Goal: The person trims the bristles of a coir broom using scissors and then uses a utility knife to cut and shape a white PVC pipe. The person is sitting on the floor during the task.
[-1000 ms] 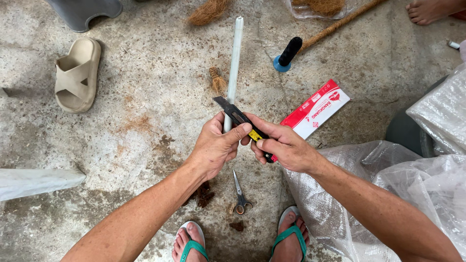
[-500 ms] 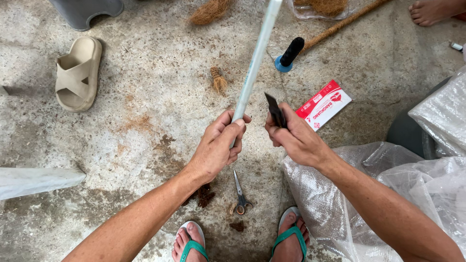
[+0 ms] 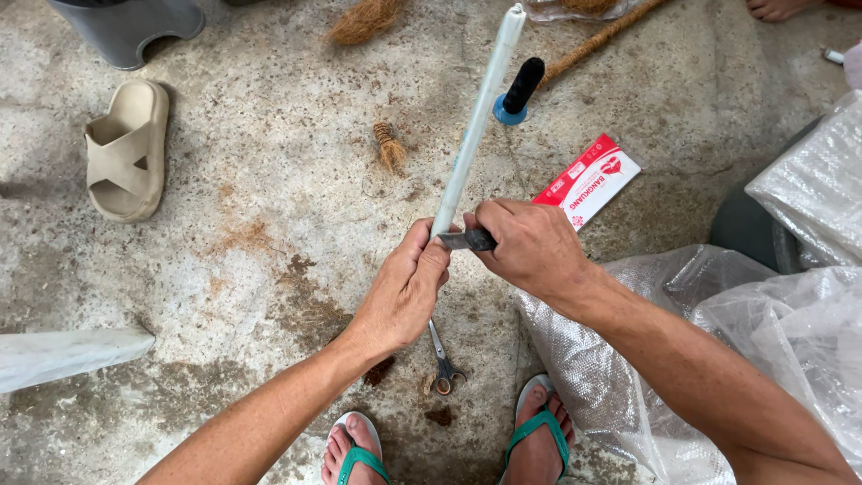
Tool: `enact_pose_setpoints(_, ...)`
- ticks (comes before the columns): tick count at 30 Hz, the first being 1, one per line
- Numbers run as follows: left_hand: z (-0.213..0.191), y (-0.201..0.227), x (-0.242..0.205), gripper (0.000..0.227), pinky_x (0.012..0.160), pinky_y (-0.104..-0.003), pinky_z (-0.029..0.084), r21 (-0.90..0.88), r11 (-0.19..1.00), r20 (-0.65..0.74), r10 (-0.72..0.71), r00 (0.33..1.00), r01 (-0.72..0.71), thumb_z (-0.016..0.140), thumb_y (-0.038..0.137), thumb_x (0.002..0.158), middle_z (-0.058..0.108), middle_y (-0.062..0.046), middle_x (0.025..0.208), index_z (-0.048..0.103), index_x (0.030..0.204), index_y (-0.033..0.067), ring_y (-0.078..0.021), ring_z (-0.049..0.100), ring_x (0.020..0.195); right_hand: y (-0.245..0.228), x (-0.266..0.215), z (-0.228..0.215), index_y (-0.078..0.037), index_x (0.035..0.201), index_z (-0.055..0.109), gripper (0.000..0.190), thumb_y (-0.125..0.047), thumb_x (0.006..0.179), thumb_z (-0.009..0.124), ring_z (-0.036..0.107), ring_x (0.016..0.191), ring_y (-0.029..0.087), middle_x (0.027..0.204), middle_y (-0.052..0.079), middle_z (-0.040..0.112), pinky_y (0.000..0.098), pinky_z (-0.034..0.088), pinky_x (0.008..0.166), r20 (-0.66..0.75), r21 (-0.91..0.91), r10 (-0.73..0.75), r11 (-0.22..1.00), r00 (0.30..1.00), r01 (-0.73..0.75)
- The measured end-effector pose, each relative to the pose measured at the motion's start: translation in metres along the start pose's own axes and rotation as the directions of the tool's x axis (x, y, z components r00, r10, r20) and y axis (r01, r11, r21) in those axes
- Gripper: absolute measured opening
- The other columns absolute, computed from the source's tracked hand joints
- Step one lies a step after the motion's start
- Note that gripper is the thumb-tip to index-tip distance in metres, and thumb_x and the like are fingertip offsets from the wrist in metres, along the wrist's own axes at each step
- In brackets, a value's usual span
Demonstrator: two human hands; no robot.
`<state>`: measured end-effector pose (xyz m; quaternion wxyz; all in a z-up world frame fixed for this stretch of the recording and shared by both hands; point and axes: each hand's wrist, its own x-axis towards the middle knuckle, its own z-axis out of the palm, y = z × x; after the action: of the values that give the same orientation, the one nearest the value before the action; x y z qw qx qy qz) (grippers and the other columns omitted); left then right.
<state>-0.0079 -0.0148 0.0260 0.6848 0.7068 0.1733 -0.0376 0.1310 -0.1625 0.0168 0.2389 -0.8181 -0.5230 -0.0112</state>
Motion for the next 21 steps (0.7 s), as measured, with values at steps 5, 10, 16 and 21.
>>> enact_pose_setpoints(5, 0.012, 0.0, 0.0, 0.039, 0.054, -0.031, 0.041, -0.005, 1.0, -0.005, -0.003, 1.0, 0.003, 0.038, 0.037, 0.108, 0.046, 0.002, 0.072, 0.051, 0.132, 0.0088, -0.0093, 0.045, 0.065, 0.005, -0.001, 0.001, -0.005, 0.08, 0.059, 0.025, -0.02, 0.091, 0.076, 0.065, 0.059, 0.03, 0.069, 0.01, 0.062, 0.0435, 0.05, 0.052, -0.067, -0.022, -0.018, 1.0, 0.998, 0.017)
enact_pose_setpoints(10, 0.017, -0.011, 0.003, 0.036, 0.062, -0.032, 0.05, -0.043, 0.998, -0.023, 0.032, 0.999, -0.033, 0.037, 0.037, 0.11, 0.05, -0.001, 0.082, 0.049, 0.122, 0.0062, -0.0097, 0.051, 0.072, 0.007, -0.001, 0.01, -0.006, 0.084, 0.061, 0.022, -0.02, 0.086, 0.078, 0.066, 0.061, 0.03, 0.068, 0.01, 0.063, 0.0433, 0.051, 0.051, -0.078, -0.028, -0.007, 1.0, 0.997, 0.005)
enact_pose_setpoints(16, 0.018, -0.009, 0.001, 0.033, 0.064, -0.033, 0.053, -0.011, 0.997, -0.051, -0.078, 0.996, 0.078, 0.033, 0.036, 0.11, 0.048, -0.001, 0.084, 0.048, 0.121, 0.0087, -0.0113, 0.051, 0.072, 0.011, 0.003, 0.022, -0.005, 0.084, 0.062, 0.023, -0.02, 0.087, 0.079, 0.067, 0.058, 0.03, 0.067, 0.01, 0.064, 0.0429, 0.051, 0.049, -0.019, 0.031, 0.031, 0.999, 0.999, -0.03)
enact_pose_setpoints(21, 0.02, -0.006, 0.007, 0.032, 0.06, -0.034, 0.052, 0.08, 0.992, -0.121, -0.091, 0.989, 0.101, 0.035, 0.036, 0.109, 0.051, -0.001, 0.083, 0.048, 0.121, 0.0089, -0.0114, 0.054, 0.07, 0.015, 0.006, 0.025, -0.005, 0.086, 0.063, 0.022, -0.019, 0.084, 0.079, 0.069, 0.062, 0.032, 0.071, 0.01, 0.067, 0.0443, 0.053, 0.051, -0.038, 0.087, -0.029, 0.996, 0.999, 0.032)
